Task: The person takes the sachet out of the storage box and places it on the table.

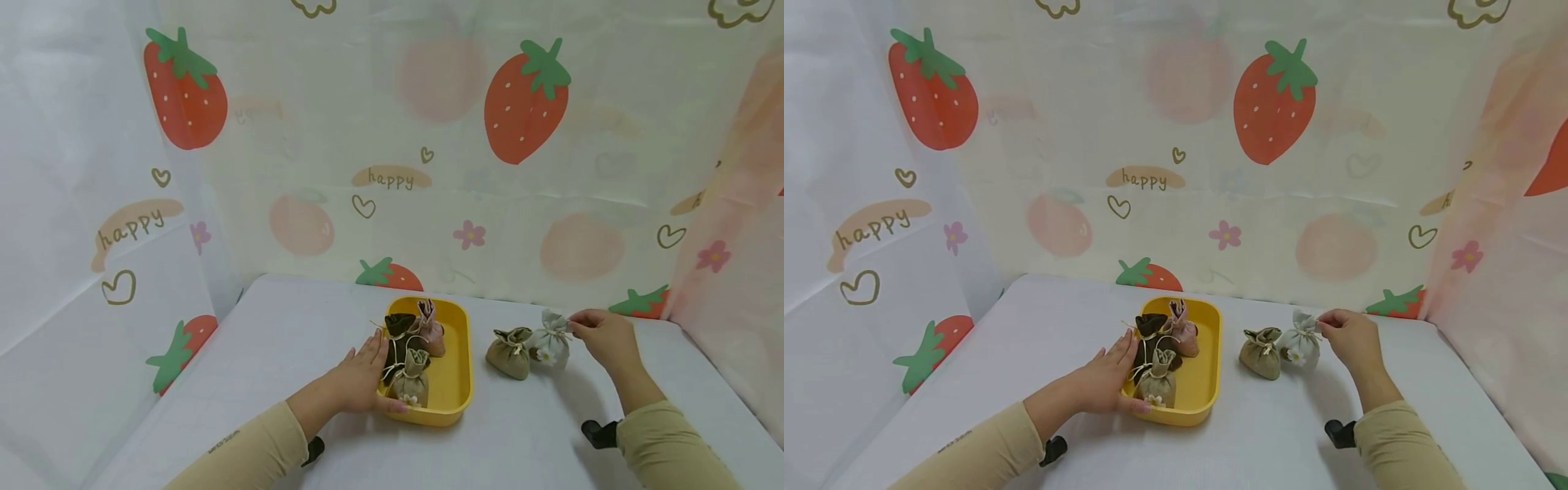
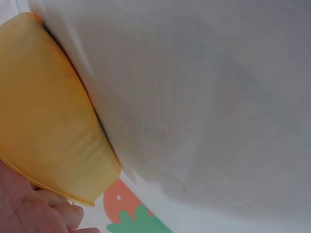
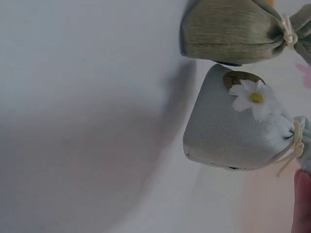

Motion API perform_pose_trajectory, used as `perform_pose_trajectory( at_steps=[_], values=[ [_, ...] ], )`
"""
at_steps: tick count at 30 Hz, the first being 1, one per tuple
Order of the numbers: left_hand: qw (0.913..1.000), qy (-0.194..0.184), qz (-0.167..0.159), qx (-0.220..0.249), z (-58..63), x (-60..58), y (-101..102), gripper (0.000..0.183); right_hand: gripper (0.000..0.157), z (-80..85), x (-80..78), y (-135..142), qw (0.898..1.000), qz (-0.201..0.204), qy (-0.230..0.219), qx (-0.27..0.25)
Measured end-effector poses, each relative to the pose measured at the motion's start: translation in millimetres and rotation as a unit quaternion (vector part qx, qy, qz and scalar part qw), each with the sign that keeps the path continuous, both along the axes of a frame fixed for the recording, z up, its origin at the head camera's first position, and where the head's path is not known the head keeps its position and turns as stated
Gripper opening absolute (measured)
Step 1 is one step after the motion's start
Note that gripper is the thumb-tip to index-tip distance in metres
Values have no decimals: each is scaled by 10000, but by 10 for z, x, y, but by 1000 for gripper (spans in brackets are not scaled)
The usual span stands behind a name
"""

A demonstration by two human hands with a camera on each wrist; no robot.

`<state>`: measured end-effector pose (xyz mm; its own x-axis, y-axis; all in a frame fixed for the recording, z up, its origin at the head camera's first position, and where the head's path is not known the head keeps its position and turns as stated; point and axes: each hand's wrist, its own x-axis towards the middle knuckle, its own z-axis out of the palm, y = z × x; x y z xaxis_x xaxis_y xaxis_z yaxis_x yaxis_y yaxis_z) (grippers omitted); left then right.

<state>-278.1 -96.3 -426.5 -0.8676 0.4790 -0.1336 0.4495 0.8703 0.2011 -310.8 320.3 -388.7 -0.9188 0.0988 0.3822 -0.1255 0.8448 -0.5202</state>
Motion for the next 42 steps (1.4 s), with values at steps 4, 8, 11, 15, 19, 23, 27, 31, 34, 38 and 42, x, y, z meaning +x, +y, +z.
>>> perform_pose_trajectory(
  at_steps=[4, 8, 11, 15, 19, 23, 27, 31, 34, 38, 42],
  values=[
    [10000, -19, 3, -3, 0, 0, 4, 128, 12, -63, 15, -2, 9998, 54, -164, 45],
    [10000, -17, 7, -6, 3, 3, 7, 128, 13, -105, 42, 3, 9994, 95, -313, -58],
    [10000, -19, 23, -8, 8, 8, 9, 128, 15, -113, 56, 10, 9989, 115, -403, -204],
    [10000, -33, 51, -5, 14, 13, 10, 128, 19, -127, 60, 27, 9972, 198, -597, -396],
    [10000, -37, 52, -6, 14, 11, 9, 128, 26, -148, 55, 57, 9954, 251, -723, -569],
    [10000, -37, 38, 12, 10, 10, 8, 128, 35, -162, 54, 79, 9956, 179, -676, -619],
    [10000, -46, 35, 55, 15, 17, 6, 128, 41, -161, 52, 88, 9953, 87, -656, -709],
    [10000, -44, 35, 82, 18, 21, 4, 128, 50, -141, 58, 102, 9947, 99, -689, -761],
    [9999, -48, 34, 90, 19, 20, 5, 128, 55, -124, 60, 116, 9931, 85, -777, -874],
    [10000, -43, 37, 58, 15, 14, 10, 128, 55, -109, 61, 128, 9920, 111, -799, -968],
    [10000, -21, 46, 1, 5, 5, 15, 129, 52, -100, 63, 132, 9936, 115, -706, -878]
  ],
)
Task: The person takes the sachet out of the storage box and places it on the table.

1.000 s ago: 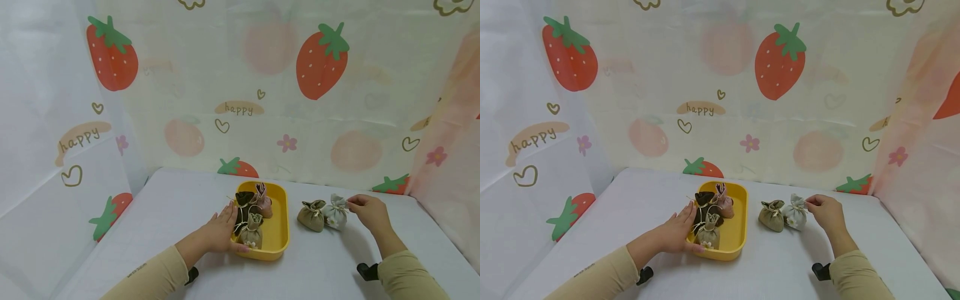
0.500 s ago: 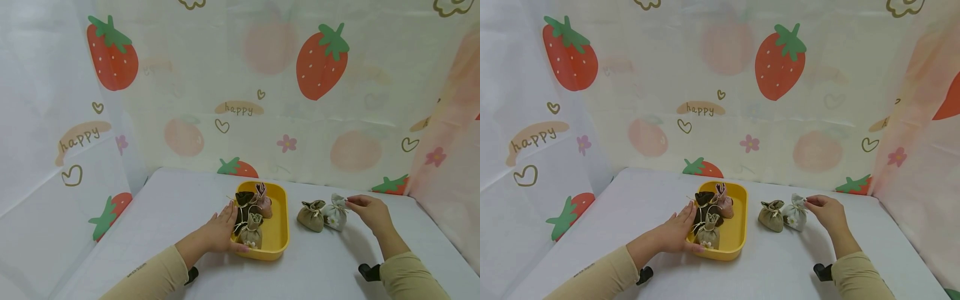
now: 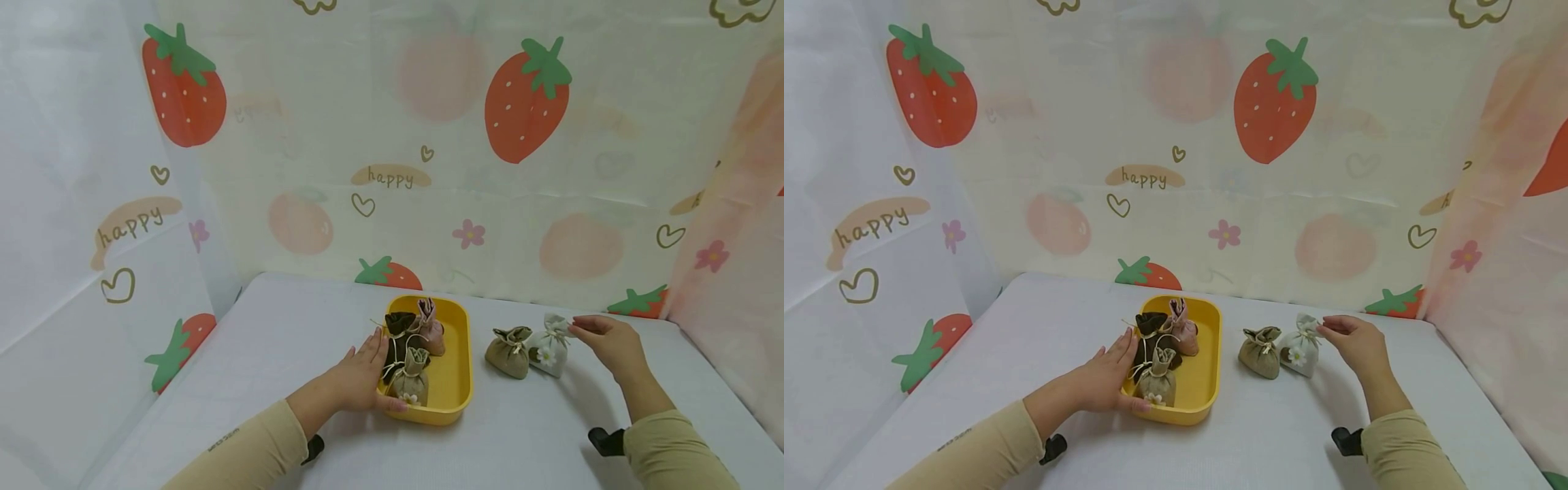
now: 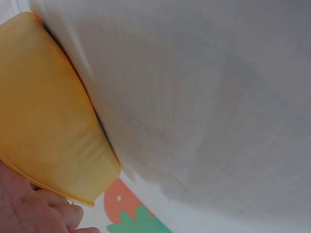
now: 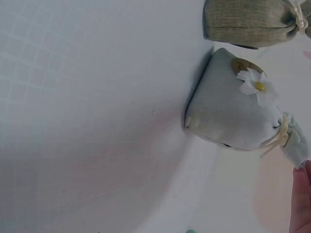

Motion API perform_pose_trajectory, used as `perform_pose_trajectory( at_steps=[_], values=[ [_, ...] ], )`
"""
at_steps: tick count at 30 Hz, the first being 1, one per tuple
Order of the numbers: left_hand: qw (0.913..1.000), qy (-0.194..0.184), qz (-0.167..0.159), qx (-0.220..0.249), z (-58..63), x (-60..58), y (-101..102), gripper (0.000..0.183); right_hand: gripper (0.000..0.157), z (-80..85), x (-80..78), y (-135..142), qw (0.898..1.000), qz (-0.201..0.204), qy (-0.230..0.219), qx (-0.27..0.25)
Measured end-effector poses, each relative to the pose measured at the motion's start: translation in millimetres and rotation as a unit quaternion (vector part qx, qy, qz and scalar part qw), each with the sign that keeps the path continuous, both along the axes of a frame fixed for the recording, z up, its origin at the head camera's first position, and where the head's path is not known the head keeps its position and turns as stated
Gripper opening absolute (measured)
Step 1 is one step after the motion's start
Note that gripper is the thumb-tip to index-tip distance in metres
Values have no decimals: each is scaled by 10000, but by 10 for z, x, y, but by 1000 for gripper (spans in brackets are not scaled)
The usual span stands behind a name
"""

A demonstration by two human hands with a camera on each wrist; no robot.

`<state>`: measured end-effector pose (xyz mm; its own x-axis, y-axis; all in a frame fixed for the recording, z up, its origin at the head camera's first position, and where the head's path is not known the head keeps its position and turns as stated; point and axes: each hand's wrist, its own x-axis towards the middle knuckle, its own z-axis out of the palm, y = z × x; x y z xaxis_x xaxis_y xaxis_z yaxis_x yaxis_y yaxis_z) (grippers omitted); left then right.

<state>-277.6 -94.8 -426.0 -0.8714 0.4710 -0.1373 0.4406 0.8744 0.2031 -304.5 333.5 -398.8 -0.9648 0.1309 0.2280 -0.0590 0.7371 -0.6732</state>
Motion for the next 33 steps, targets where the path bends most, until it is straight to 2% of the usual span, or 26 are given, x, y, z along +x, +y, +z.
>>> perform_pose_trajectory(
  at_steps=[11, 20, 28, 33],
  values=[
    [10000, 2, -12, 16, 2, -2, 4, 128, 52, 76, 32, 21, 9997, -54, 201, 139],
    [10000, 48, -67, 46, 0, -7, -4, 128, 58, 109, 39, 18, 9998, -125, 9, -177],
    [9999, 81, -97, 62, 6, -2, -6, 127, 53, 154, 19, -58, 9998, 19, 190, -115],
    [9998, 78, -109, 110, 16, -2, -8, 126, 55, 229, 0, -177, 9992, 187, 182, -309]
  ],
)
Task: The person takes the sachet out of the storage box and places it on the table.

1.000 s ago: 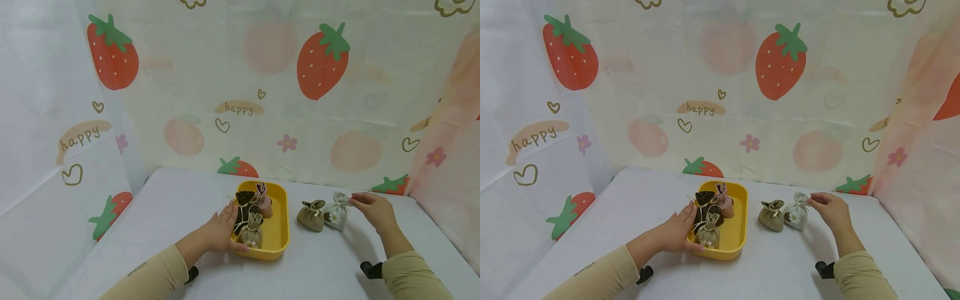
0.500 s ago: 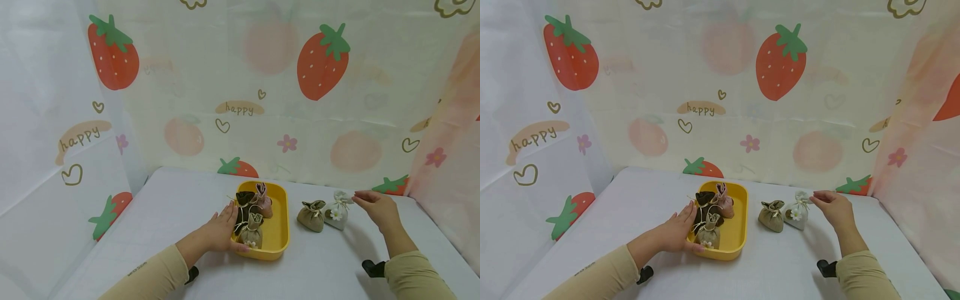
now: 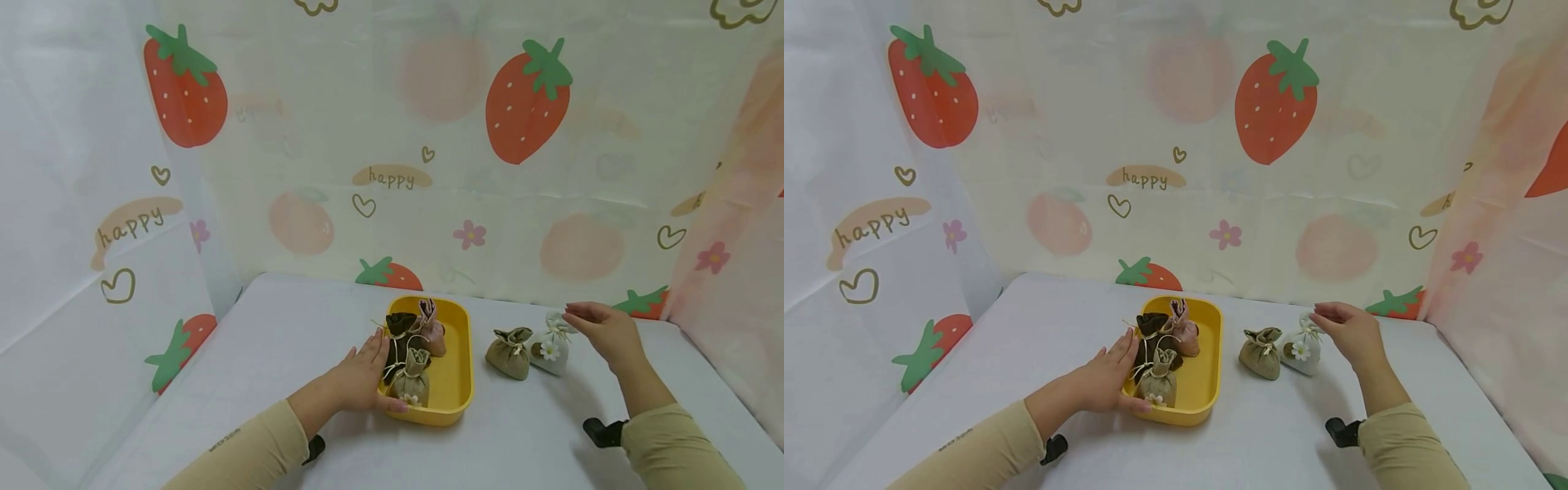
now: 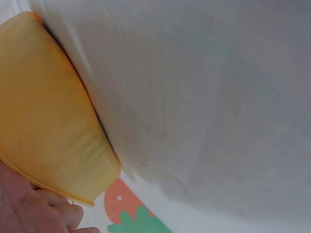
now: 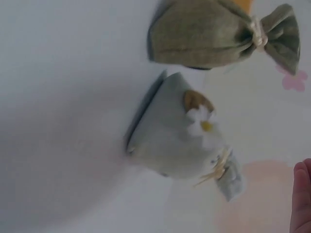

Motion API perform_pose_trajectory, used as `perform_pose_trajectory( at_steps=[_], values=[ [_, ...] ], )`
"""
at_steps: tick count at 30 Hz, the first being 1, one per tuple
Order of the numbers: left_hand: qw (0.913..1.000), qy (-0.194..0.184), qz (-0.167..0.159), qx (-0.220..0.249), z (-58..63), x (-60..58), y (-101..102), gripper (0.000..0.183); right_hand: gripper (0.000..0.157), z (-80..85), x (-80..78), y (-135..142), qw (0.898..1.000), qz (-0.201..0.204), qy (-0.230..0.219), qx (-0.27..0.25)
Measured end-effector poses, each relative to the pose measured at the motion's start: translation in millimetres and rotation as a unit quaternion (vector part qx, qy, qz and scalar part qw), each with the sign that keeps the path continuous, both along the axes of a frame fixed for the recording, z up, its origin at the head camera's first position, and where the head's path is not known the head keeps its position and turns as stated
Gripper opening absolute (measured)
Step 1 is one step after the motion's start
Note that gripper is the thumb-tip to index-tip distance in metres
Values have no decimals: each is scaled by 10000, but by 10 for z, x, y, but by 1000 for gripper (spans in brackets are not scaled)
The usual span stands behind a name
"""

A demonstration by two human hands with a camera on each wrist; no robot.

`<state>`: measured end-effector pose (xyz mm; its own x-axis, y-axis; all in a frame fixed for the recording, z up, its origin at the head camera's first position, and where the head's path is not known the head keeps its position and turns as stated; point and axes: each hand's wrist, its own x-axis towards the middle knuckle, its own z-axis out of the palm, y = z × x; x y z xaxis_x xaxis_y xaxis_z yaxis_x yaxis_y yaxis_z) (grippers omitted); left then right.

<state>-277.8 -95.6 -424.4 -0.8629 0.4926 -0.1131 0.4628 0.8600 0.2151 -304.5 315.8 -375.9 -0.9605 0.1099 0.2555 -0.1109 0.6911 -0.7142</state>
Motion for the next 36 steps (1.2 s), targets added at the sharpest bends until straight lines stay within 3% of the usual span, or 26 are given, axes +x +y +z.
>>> perform_pose_trajectory(
  at_steps=[24, 36],
  values=[
    [10000, -48, 35, -74, 1, 2, 5, 127, 42, 200, -178, -798, 9918, 1251, -113, -222],
    [10000, -80, 42, -31, 4, 4, 6, 127, 31, 257, -232, -1187, 9808, 1903, -370, -234]
  ],
)
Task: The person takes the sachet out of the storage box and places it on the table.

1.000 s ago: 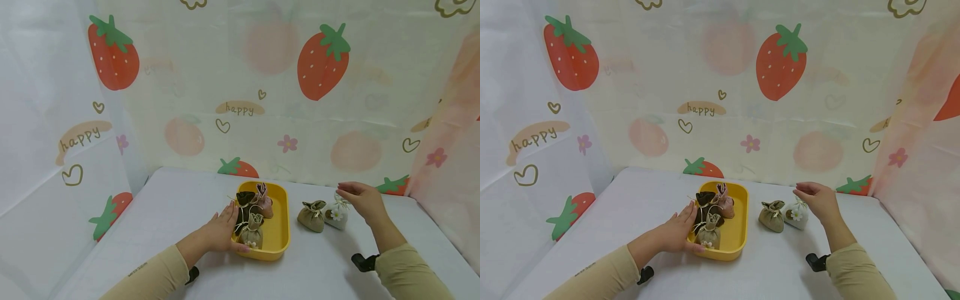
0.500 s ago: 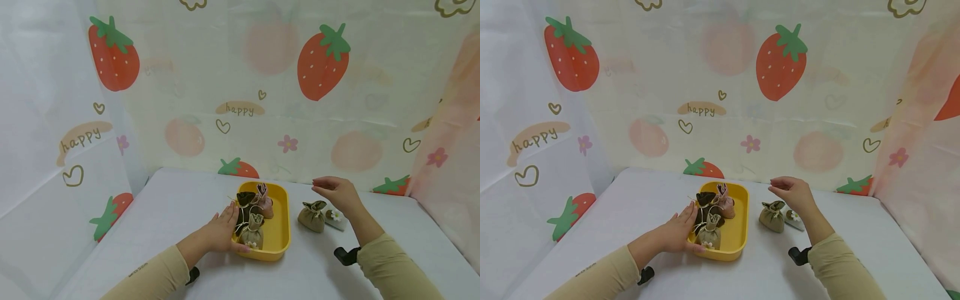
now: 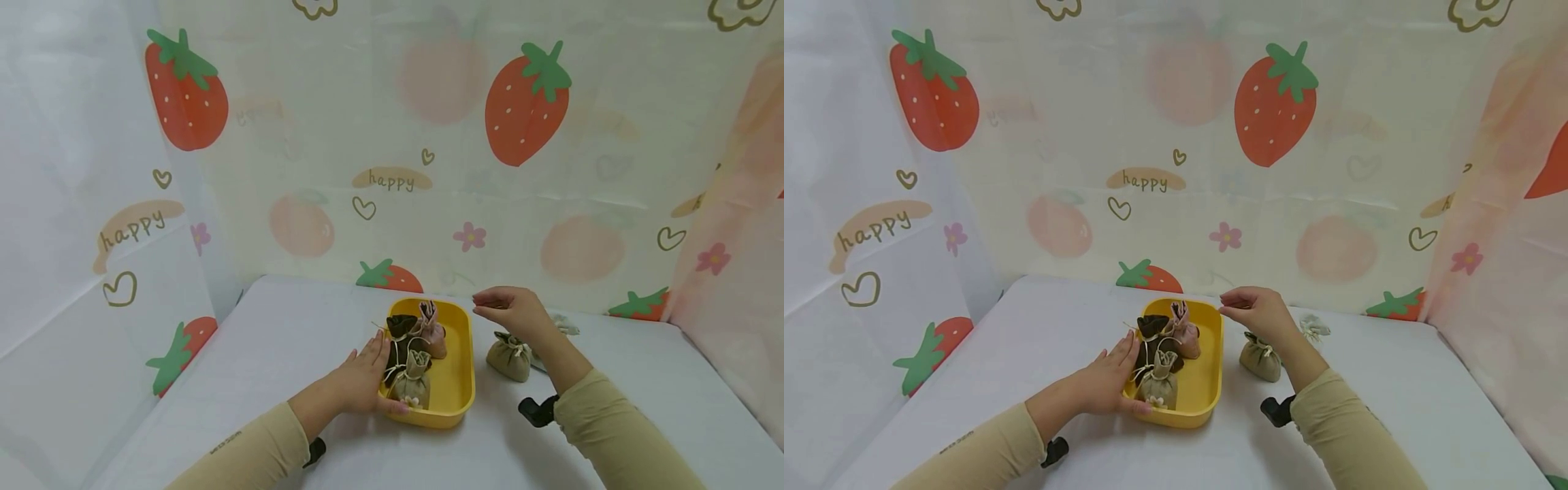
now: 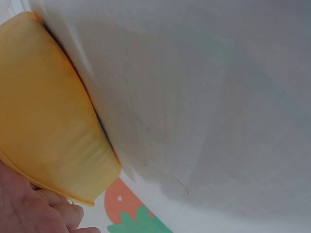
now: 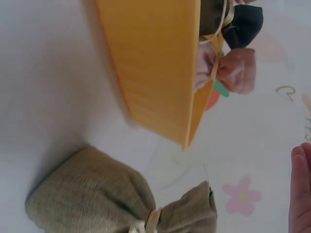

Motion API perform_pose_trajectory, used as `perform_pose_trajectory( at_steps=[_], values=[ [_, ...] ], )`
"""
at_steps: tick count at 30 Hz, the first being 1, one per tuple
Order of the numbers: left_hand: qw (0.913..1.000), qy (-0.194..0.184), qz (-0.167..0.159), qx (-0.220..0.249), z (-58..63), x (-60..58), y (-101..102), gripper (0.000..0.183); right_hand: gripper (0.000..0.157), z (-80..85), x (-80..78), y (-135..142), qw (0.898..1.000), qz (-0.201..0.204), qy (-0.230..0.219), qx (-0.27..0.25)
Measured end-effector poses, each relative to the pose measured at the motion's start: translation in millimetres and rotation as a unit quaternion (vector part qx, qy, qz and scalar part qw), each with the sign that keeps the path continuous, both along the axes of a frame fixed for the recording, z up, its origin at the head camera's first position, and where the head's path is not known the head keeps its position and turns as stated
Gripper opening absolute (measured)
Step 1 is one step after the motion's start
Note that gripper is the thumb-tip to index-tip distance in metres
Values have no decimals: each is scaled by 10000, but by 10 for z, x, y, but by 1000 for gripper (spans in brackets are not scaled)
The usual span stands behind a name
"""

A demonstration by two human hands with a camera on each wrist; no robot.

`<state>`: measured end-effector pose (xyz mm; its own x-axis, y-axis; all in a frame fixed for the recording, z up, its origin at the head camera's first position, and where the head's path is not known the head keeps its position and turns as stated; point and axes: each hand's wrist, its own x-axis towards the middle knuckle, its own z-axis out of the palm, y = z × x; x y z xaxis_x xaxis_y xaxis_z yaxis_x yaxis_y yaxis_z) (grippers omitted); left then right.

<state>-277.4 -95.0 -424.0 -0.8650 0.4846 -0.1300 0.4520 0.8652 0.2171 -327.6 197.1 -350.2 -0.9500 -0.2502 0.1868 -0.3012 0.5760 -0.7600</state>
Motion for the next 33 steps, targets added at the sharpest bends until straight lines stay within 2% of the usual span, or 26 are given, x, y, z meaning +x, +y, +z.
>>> perform_pose_trajectory(
  at_steps=[6, 9, 14, 15, 21, 29, 33],
  values=[
    [10000, -3, 3, 35, -15, -5, -2, 127, 24, -24, -57, -140, 9990, 403, -107, 139],
    [10000, 8, -5, 33, -14, -3, -2, 127, 20, 8, -31, -228, 9975, 642, -174, 246],
    [10000, 0, -1, 23, -15, -5, -7, 127, 25, -40, -70, -332, 9933, 1070, -269, 339],
    [10000, -2, 0, 31, -16, -8, -8, 127, 26, -90, -120, -332, 9919, 1183, -286, 351],
    [10000, -35, -9, 91, -11, -13, -8, 127, 30, -134, -157, -412, 9800, 1845, -545, 503],
    [10000, -21, -29, 87, -14, -15, -12, 127, 23, -170, -183, -491, 9615, 2490, -914, 721],
    [9999, -36, -32, 105, -10, -9, -12, 127, 23, -180, -181, -511, 9562, 2624, -1091, 703]
  ],
)
